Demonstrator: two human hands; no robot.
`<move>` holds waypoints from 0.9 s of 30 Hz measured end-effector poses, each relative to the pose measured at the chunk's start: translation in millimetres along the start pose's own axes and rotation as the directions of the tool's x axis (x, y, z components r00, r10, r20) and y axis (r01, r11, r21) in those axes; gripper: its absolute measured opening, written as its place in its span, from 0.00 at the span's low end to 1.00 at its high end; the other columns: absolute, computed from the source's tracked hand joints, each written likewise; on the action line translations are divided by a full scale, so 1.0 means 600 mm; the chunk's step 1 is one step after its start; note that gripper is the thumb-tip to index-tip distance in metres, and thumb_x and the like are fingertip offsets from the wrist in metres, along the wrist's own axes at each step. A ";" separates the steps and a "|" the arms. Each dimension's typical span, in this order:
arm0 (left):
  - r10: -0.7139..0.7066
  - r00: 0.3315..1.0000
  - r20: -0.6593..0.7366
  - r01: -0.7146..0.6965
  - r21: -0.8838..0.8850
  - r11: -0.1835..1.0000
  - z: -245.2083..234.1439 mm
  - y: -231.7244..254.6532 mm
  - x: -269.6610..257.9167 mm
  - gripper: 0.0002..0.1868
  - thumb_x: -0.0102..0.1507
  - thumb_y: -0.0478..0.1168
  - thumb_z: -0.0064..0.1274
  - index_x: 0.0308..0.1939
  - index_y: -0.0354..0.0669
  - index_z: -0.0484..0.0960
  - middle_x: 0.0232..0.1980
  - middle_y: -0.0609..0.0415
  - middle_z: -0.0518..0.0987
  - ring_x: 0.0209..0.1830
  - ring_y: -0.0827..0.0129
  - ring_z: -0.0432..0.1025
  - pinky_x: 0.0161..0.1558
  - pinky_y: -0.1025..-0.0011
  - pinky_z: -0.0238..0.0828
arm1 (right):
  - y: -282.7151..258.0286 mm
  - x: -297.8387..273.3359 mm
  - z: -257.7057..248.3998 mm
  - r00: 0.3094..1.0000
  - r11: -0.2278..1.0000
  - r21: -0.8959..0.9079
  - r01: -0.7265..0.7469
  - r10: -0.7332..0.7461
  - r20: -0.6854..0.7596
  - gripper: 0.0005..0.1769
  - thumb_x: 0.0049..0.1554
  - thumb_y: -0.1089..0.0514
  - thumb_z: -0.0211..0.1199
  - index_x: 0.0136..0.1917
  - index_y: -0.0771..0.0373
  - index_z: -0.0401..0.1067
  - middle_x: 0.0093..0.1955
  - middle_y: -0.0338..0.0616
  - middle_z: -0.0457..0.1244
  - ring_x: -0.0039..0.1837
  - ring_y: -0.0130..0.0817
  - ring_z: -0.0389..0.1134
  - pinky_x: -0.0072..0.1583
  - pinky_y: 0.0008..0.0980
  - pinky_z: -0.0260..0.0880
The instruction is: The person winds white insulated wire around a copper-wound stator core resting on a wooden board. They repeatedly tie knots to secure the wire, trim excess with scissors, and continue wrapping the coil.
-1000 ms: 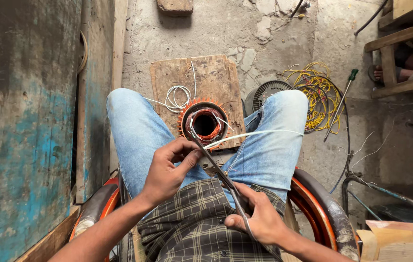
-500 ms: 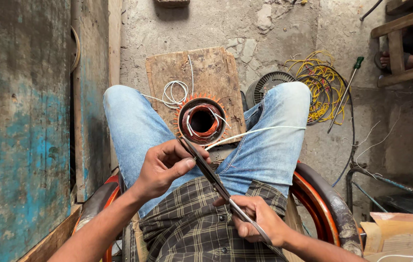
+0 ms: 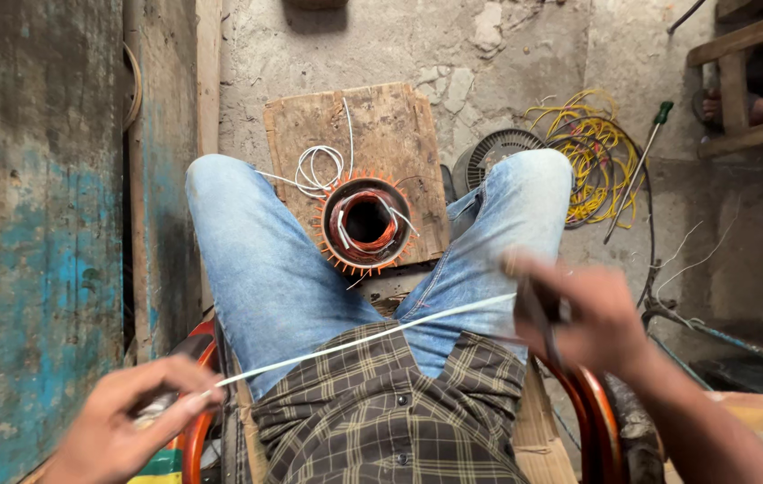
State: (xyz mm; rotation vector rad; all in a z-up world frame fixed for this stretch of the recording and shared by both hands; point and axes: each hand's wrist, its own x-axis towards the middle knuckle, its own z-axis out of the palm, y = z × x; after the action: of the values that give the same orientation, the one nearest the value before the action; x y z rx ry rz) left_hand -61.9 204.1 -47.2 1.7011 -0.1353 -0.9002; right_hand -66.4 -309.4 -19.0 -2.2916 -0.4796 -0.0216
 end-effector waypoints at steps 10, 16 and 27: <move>0.113 0.924 -0.365 0.329 0.910 0.252 -0.005 0.016 0.030 0.13 0.63 0.51 0.50 0.43 0.50 0.80 0.41 0.55 0.80 0.42 0.59 0.78 0.46 0.61 0.75 | 0.276 0.227 0.177 0.904 0.841 -0.418 -0.343 0.416 0.095 0.33 0.51 0.48 0.76 0.65 0.57 0.69 0.39 0.49 0.70 0.42 0.48 0.73 0.44 0.48 0.70; 0.176 0.931 -0.321 0.197 0.845 0.498 0.025 0.075 0.084 0.10 0.62 0.47 0.55 0.42 0.48 0.82 0.40 0.54 0.82 0.38 0.58 0.78 0.38 0.62 0.76 | 0.261 0.198 0.269 0.984 0.898 -0.429 -0.095 0.149 0.093 0.35 0.51 0.58 0.72 0.70 0.63 0.67 0.53 0.58 0.66 0.52 0.53 0.69 0.51 0.46 0.70; 0.648 0.761 -0.030 -0.620 0.260 0.741 0.177 0.111 0.193 0.10 0.60 0.36 0.65 0.43 0.38 0.84 0.38 0.50 0.84 0.37 0.63 0.81 0.38 0.68 0.77 | 0.103 0.059 0.156 0.923 0.772 0.509 -0.380 0.284 0.259 0.14 0.68 0.56 0.55 0.59 0.66 0.76 0.49 0.39 0.72 0.49 0.23 0.72 0.52 0.27 0.74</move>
State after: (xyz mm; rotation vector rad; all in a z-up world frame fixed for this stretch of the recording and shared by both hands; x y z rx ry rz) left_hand -23.3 38.1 -52.1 1.7420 -0.7291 -0.2655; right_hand -24.2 -270.1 -121.7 -1.7714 -0.1211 0.4406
